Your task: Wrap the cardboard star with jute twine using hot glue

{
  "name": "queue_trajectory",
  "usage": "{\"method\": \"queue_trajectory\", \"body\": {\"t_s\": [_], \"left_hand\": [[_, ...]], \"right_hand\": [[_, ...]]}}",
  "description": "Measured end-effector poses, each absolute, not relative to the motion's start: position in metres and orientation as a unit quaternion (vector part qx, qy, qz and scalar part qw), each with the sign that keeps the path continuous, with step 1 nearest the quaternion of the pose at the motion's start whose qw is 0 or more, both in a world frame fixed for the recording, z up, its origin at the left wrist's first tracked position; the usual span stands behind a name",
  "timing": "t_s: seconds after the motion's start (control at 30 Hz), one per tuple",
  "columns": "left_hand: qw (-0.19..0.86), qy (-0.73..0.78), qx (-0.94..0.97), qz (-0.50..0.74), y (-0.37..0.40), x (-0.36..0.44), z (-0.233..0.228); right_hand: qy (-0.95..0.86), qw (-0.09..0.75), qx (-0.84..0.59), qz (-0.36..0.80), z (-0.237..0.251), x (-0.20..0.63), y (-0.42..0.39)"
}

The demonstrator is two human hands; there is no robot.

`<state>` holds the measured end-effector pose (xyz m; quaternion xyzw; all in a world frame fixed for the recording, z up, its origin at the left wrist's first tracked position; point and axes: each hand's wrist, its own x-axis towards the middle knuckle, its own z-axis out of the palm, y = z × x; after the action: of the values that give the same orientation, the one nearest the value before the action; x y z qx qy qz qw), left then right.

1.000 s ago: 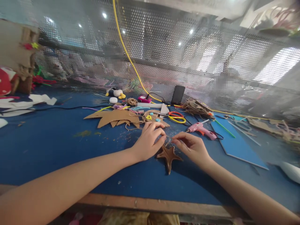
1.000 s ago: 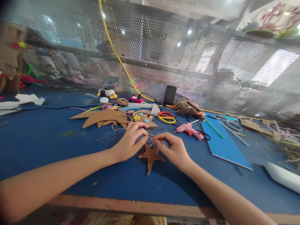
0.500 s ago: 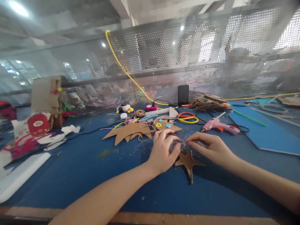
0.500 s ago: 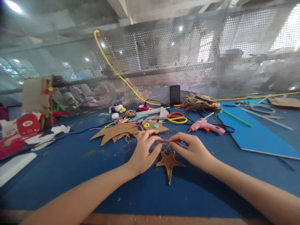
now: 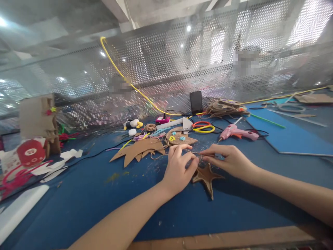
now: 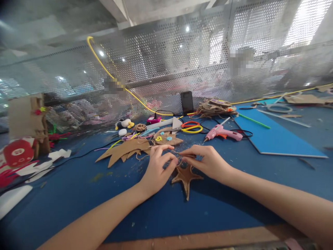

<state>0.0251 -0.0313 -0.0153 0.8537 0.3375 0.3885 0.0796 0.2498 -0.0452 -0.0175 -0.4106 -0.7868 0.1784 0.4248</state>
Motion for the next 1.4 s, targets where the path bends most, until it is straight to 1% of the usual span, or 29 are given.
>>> {"method": "queue_trajectory", "body": {"t_s": [0.13,0.27,0.47,0.67,0.87,0.97,1.03,1.07,1.17,1.23,1.33,1.4], "left_hand": [[0.076,0.361,0.84,0.398,-0.032,0.025,-0.014],[0.077,0.349,0.847,0.394,-0.032,0.025,-0.014],[0.074,0.33,0.869,0.362,-0.035,0.026,-0.013],[0.08,0.307,0.878,0.358,-0.033,0.025,-0.015],[0.065,0.309,0.866,0.389,-0.031,0.025,-0.014],[0.06,0.293,0.869,0.394,-0.031,0.025,-0.012],[0.056,0.29,0.864,0.408,-0.031,0.024,-0.01],[0.054,0.293,0.858,0.418,-0.031,0.024,-0.01],[0.057,0.33,0.831,0.444,-0.03,0.023,-0.008],[0.067,0.359,0.816,0.448,-0.029,0.023,-0.008],[0.089,0.39,0.801,0.445,-0.027,0.021,-0.009],[0.099,0.403,0.793,0.446,-0.027,0.019,-0.008]], "right_hand": [[-0.776,0.426,-0.44,0.148,-0.014,0.252,-0.045],[-0.785,0.44,-0.422,0.114,-0.013,0.252,-0.047],[-0.812,0.451,-0.359,0.09,-0.012,0.249,-0.048],[-0.864,0.414,-0.272,0.087,-0.011,0.246,-0.05],[-0.842,0.436,-0.319,-0.001,-0.017,0.25,-0.047],[-0.845,0.435,-0.311,-0.01,-0.014,0.253,-0.045],[-0.862,0.41,-0.298,0.005,-0.009,0.257,-0.045],[-0.878,0.381,-0.291,0.016,-0.006,0.259,-0.045],[-0.924,0.258,-0.279,0.042,0.002,0.271,-0.044],[-0.937,0.199,-0.283,0.046,0.006,0.279,-0.043],[-0.945,0.155,-0.286,0.041,0.008,0.284,-0.041],[-0.948,0.146,-0.281,0.037,0.008,0.283,-0.04]]}}
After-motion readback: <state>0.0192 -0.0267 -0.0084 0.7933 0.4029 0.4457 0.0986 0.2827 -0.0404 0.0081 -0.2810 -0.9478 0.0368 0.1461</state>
